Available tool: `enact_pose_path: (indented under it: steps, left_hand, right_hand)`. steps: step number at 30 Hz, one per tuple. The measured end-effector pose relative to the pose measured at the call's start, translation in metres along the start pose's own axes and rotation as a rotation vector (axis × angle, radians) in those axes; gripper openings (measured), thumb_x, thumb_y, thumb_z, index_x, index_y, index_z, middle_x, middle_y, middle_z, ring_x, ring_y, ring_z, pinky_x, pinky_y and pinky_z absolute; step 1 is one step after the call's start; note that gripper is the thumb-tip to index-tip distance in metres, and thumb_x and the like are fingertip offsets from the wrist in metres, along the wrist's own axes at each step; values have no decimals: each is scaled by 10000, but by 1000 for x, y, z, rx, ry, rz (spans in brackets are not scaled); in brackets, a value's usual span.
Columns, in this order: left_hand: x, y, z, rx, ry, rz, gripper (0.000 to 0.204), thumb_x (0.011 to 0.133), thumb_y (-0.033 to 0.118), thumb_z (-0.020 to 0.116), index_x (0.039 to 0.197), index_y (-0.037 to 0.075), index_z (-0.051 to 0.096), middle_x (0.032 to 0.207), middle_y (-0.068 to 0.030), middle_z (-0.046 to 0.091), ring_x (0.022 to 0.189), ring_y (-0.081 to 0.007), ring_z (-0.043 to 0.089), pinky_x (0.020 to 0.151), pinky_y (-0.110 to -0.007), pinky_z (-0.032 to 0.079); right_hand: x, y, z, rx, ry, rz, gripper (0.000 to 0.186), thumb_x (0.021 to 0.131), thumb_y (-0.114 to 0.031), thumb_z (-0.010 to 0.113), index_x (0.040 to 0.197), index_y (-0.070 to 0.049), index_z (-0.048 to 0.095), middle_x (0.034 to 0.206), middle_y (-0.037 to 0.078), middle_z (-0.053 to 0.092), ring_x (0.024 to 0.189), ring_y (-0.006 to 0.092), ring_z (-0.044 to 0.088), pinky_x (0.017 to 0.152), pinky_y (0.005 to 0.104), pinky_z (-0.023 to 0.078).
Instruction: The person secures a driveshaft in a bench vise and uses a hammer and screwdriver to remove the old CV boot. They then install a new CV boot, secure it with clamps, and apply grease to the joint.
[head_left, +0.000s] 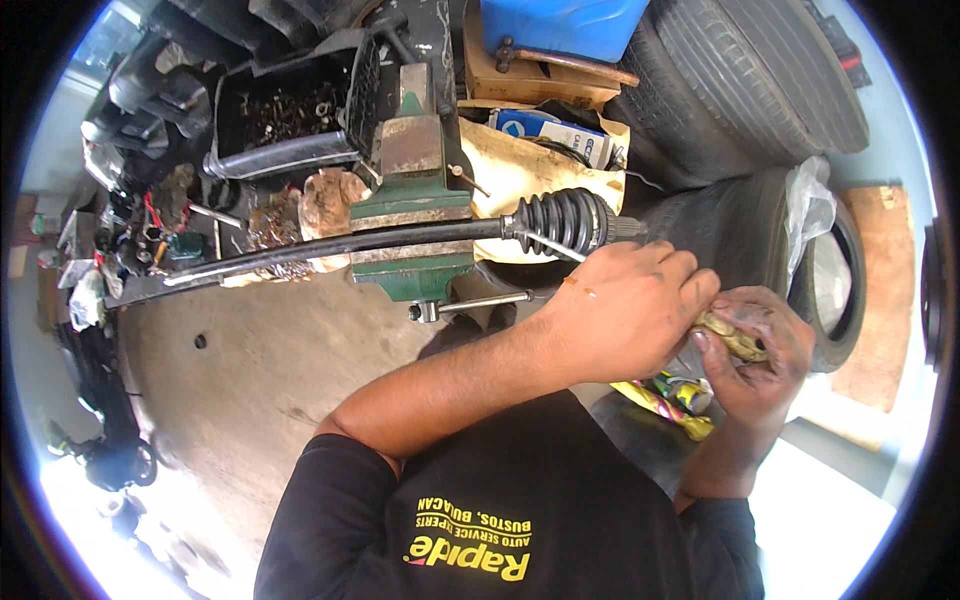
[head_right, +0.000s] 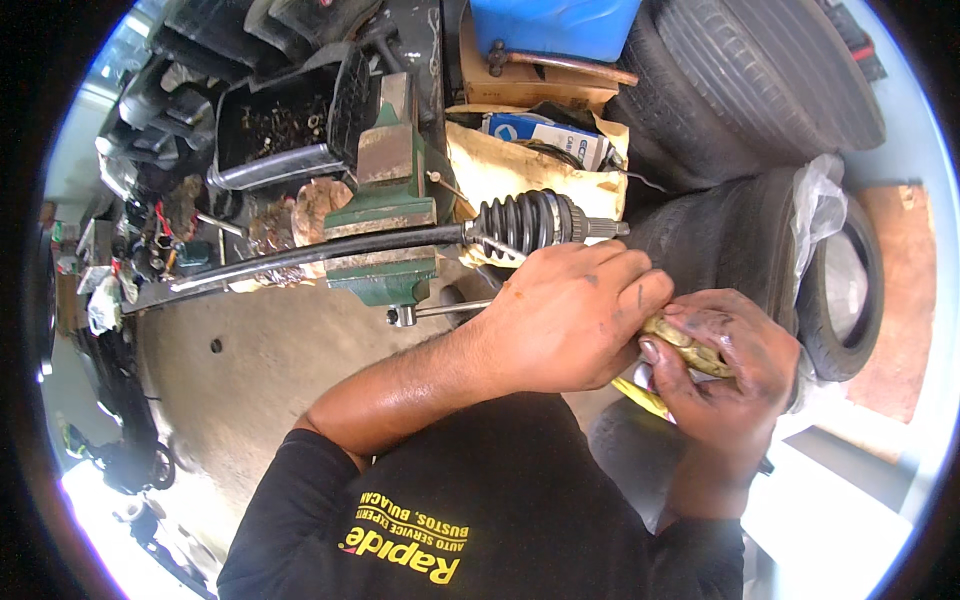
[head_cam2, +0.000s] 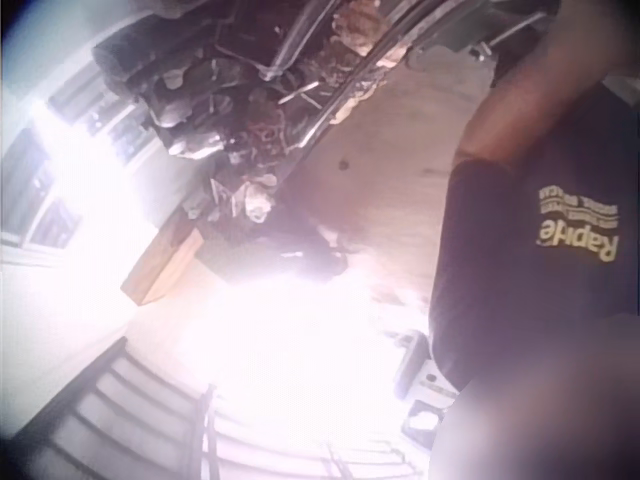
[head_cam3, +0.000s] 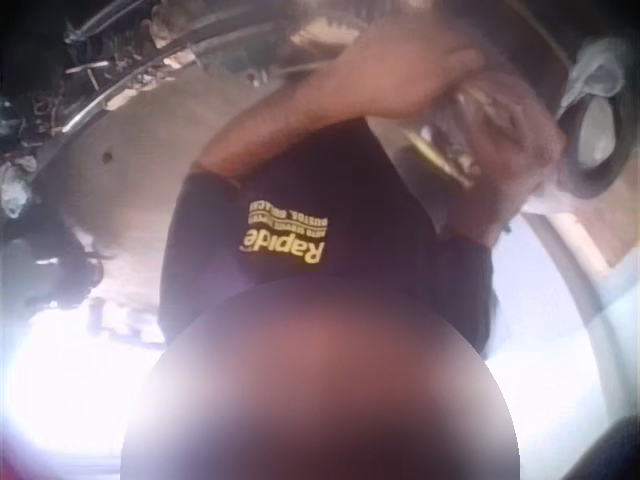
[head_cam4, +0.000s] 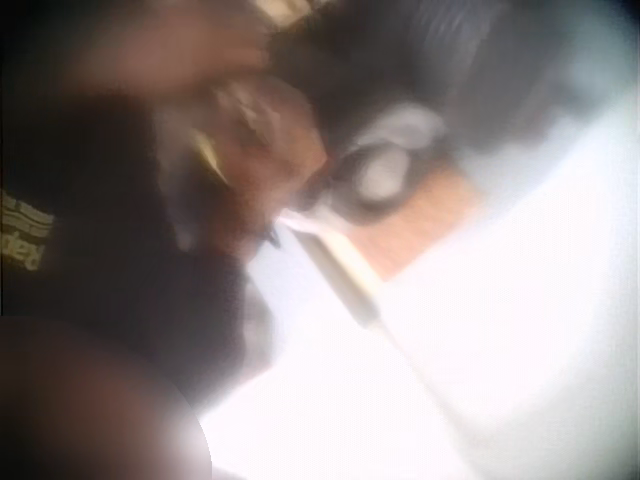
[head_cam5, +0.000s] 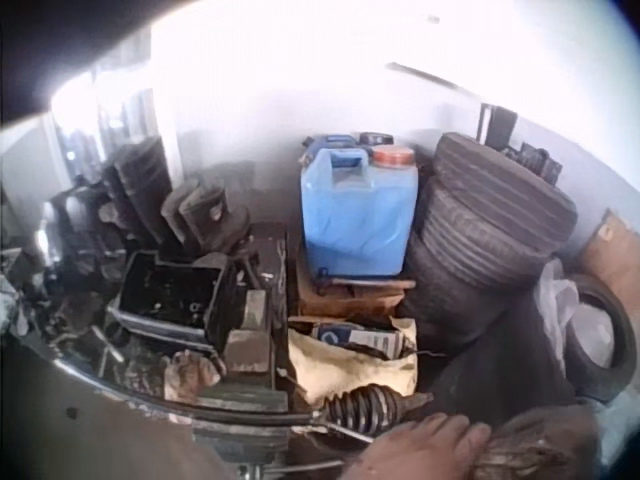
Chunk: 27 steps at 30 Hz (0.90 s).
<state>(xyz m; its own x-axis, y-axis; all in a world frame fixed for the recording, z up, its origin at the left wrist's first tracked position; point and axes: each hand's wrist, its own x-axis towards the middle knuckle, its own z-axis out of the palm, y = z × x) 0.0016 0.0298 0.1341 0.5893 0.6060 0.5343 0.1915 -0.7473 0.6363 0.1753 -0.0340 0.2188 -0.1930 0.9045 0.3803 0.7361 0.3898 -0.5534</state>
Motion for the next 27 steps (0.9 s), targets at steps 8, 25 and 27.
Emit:
enact_pose_path:
  steps: [8,25,27]
  left_hand:
    - [8,-18,-18,-245,177,-9,328,806,197,755,1026,36,573,920,-140,648,881,-361,697,720,-495,567]
    - [24,-30,-12,-190,330,-130,433,772,196,789,1079,30,532,948,-153,612,871,-397,682,684,-496,564]
    - [26,-29,-10,-166,338,-155,431,779,200,788,1079,29,531,940,-153,607,864,-394,683,669,-494,561]
  right_hand:
    - [57,-41,5,-169,-73,-38,282,621,33,812,878,31,695,823,198,712,742,311,717,655,347,544]
    - [127,-21,-9,-247,-441,-366,344,587,-16,848,893,19,694,845,182,704,719,294,705,652,346,543]
    - [133,-15,-12,-213,-504,-378,374,566,14,848,902,18,685,873,180,701,748,288,695,683,346,539]
